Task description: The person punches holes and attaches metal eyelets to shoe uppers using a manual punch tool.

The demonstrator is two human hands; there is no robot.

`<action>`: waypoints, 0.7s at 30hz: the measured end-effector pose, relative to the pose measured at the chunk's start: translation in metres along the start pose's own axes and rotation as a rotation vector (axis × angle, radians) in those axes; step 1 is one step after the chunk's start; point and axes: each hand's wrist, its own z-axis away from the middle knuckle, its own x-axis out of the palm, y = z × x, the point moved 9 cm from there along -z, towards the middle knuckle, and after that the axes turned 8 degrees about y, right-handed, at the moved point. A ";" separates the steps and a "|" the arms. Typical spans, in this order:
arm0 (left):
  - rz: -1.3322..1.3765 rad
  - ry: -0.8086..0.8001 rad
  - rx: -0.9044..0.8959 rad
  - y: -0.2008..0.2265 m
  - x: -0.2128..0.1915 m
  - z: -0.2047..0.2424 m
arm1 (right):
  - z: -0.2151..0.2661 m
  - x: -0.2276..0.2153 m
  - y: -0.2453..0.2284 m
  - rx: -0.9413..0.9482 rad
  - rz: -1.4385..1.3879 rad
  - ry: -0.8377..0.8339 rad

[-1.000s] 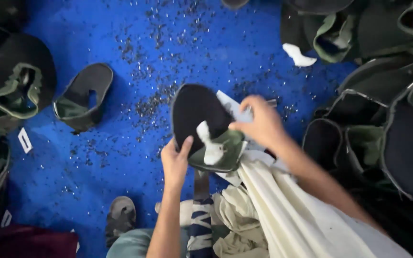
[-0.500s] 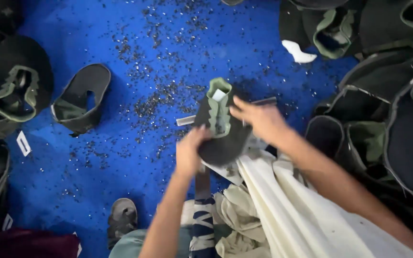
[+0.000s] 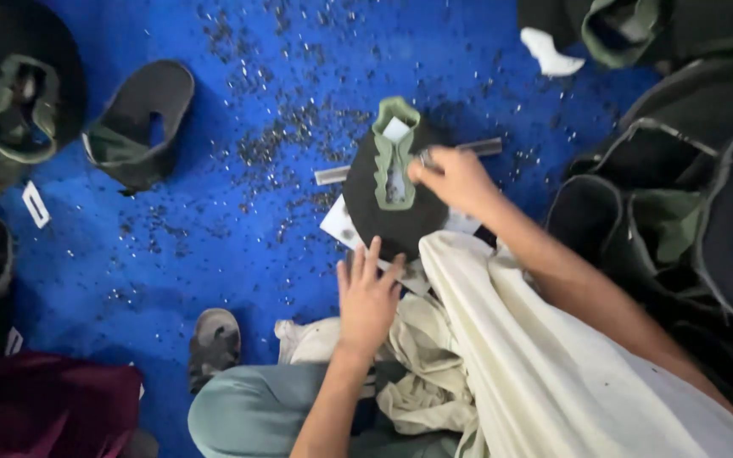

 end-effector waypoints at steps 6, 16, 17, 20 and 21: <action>0.035 -0.335 -0.640 -0.030 -0.010 0.100 | -0.014 0.035 -0.034 -0.101 -0.997 -0.259; 0.515 -0.249 -0.909 -0.062 -0.017 0.137 | -0.002 0.055 -0.017 -0.217 -0.828 -0.145; 0.557 -0.184 -0.954 -0.056 -0.037 0.130 | 0.002 0.043 -0.027 -0.302 -0.738 -0.080; 0.653 0.024 -0.877 -0.041 -0.104 0.088 | 0.006 0.033 -0.038 -0.421 -0.619 -0.017; 0.708 0.145 -0.762 -0.031 -0.134 0.073 | 0.013 0.036 -0.035 -0.436 -0.591 -0.028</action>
